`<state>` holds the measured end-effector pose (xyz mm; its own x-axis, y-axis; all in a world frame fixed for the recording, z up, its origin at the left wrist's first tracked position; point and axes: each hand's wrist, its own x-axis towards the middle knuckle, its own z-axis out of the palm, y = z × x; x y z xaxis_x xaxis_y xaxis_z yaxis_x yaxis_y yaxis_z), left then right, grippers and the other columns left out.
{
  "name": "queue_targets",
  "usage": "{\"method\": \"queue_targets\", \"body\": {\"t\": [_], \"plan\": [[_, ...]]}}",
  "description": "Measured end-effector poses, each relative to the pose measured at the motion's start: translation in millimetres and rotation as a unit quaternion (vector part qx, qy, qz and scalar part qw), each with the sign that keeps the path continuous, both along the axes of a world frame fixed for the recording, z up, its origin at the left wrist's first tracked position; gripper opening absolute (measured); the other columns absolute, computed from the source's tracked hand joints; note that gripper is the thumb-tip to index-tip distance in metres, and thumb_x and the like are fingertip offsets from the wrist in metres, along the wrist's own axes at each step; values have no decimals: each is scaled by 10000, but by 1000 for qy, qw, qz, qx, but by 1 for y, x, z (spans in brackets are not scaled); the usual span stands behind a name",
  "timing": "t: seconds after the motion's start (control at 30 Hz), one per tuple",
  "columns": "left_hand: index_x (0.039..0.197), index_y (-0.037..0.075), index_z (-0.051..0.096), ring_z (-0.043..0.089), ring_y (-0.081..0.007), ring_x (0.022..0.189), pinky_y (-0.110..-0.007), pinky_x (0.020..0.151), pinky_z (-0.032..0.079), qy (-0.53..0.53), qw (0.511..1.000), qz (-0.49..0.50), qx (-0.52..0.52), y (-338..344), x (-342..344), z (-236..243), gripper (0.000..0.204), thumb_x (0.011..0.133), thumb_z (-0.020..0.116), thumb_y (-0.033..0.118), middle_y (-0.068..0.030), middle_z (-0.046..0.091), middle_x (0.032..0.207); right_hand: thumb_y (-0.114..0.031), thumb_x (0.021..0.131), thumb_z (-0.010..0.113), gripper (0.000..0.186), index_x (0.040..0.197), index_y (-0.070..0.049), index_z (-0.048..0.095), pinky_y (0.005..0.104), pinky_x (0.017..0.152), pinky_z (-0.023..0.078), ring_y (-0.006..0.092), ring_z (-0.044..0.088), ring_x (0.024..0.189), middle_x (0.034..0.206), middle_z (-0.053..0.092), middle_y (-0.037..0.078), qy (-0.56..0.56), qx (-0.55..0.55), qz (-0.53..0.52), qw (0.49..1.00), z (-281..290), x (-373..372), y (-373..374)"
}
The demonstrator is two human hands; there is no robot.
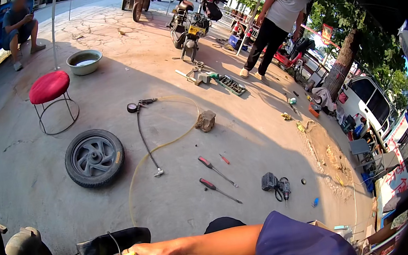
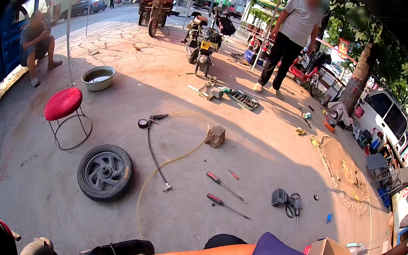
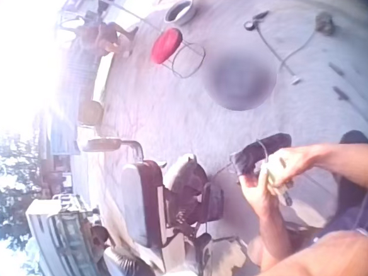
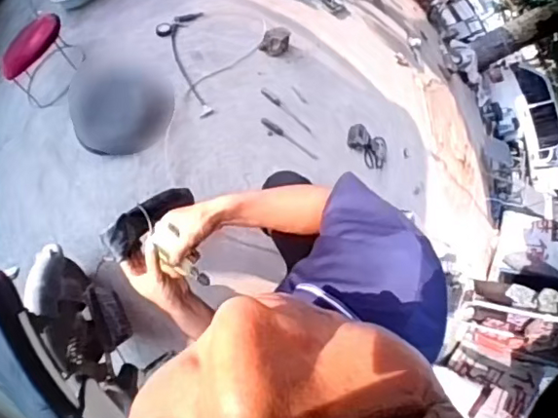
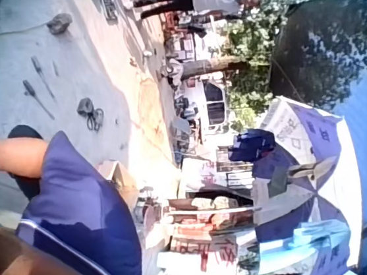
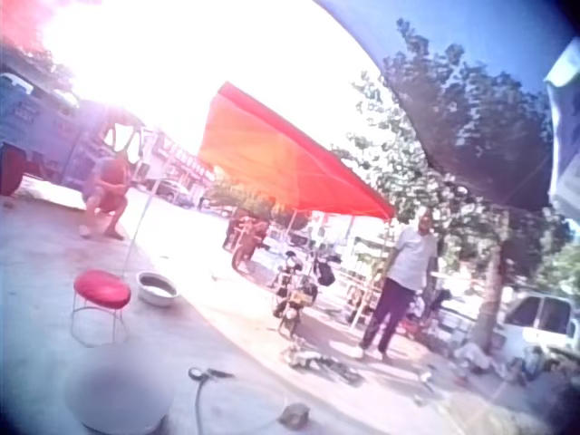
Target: The person uses a rotary tool to grind the inner surface of a motorcycle inner tube, then applies a liquid from a small bottle and places a patch over the treated area. The person handles the inner tube, rotary tool, bottle, and patch during the repair.
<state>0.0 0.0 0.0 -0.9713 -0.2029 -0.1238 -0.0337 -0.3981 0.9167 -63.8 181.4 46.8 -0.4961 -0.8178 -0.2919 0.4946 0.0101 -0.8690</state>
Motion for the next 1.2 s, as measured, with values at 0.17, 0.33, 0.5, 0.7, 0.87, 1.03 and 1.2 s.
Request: {"method": "queue_targets", "body": {"t": [0.17,0.33,0.5,0.7,0.87,1.03,1.2], "plan": [[1270,48,570,625,-154,1029,-339,838,565,-101,969,187,127,15,6,52,382,938,674,204,-77,649,1166,-223,752,803,429,1030,-16,550,280,676,497,114,592,758,839,619,35,-30,-26,-9,999,31,-15,8],[1148,23,669,665,-143,870,-330,720,577,-45,988,124,77,31,-9,53,234,987,600,178,-52,701,1013,-256,719,762,673,1260,60,515,325,700,575,231,628,862,1120,556,209,-44,-185,-339,921,30,-25,58],[1127,-61,668,621,-141,936,-268,790,528,-33,993,101,52,15,2,60,243,934,665,86,-119,585,1213,-315,745,813,723,1300,-2,473,302,698,559,201,556,850,1197,448,160,-40,-188,-325,926,28,-19,29],[1094,-64,691,599,-134,975,-248,788,523,-19,996,84,-3,19,4,59,244,853,714,-37,-127,563,1216,-411,716,834,811,1316,-7,467,332,764,552,230,593,924,1199,449,169,17,-156,-311,938,24,-13,24],[1033,-50,714,581,-134,974,-233,763,522,-46,994,95,-11,26,3,56,228,809,734,-88,-109,592,1129,-424,743,813,779,1286,10,461,332,776,586,249,622,938,1183,445,170,63,-128,-356,923,18,-15,25],[980,-59,721,584,-165,998,-256,767,514,-52,987,121,-92,25,-2,49,194,788,732,-90,-107,624,1083,-344,790,757,661,1248,31,464,305,789,620,234,618,949,1155,448,172,98,-102,-379,914,22,-14,20],[938,-46,730,587,-205,966,-293,798,488,3,967,147,-210,23,-10,46,200,743,737,-86,-154,672,1160,-360,772,752,659,1242,16,483,291,757,618,223,574,1004,1150,473,177,150,-70,-398,902,25,-13,13]]}}
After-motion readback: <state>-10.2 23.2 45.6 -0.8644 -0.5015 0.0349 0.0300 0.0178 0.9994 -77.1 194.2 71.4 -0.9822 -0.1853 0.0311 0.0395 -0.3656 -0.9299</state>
